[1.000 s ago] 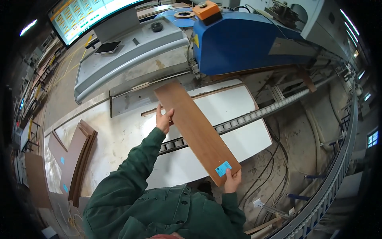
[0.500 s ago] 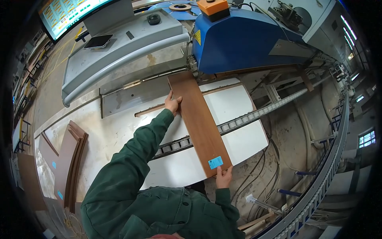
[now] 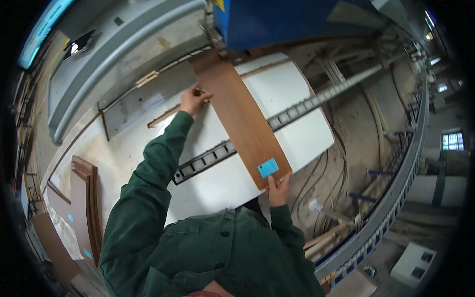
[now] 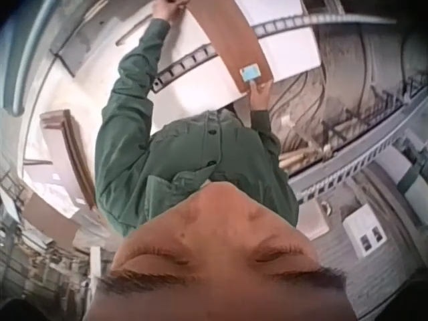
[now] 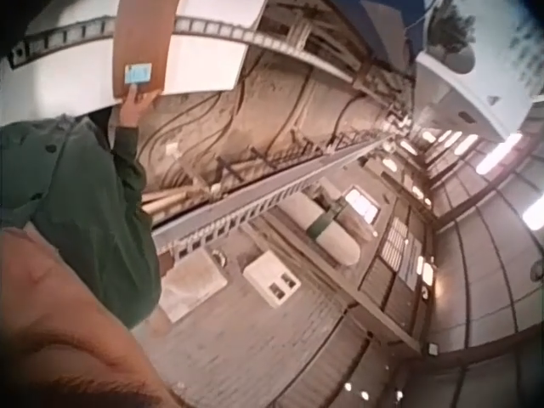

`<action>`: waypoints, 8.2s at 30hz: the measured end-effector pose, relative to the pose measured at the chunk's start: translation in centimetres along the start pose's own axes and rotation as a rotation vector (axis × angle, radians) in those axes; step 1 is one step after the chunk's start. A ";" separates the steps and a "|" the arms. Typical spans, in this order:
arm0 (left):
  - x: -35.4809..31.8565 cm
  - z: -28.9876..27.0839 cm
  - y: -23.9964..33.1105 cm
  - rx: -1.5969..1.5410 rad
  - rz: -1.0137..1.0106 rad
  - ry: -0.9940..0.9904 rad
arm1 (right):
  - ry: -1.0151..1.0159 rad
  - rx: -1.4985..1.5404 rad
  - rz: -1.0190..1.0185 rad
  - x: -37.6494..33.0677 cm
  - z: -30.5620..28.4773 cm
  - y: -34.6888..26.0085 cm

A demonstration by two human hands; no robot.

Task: Setting up and feeding wooden furniture panels into an edge-banding machine on a factory production floor.

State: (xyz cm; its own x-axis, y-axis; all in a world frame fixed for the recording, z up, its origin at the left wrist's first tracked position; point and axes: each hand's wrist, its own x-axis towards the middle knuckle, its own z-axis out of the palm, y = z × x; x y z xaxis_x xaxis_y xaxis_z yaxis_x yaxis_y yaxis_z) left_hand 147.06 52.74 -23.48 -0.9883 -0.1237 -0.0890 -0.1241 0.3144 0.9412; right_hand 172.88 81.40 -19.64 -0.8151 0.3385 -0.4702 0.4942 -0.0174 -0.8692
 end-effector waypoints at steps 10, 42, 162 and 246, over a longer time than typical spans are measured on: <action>0.1 0.3 0.1 -0.196 -0.106 0.013 | 0.010 0.007 0.017 0.4 -0.2 0.0; 0.6 0.0 0.6 -0.121 -0.065 -0.006 | 0.076 -0.194 -0.074 0.7 -0.5 1.1; 11.1 20.1 9.0 0.058 0.049 0.162 | 0.078 -0.038 -0.094 17.3 -9.5 -7.8; -37.5 -25.7 27.1 -0.104 0.176 0.176 | -1.211 -0.282 -0.974 -11.1 8.5 -14.1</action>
State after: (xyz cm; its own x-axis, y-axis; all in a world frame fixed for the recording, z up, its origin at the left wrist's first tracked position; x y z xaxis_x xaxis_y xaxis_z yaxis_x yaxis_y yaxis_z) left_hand 183.01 41.72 13.75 -0.9622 -0.2398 0.1288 0.0674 0.2487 0.9662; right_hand 172.41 69.86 -3.49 -0.5209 -0.8098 0.2700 -0.4163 -0.0351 -0.9085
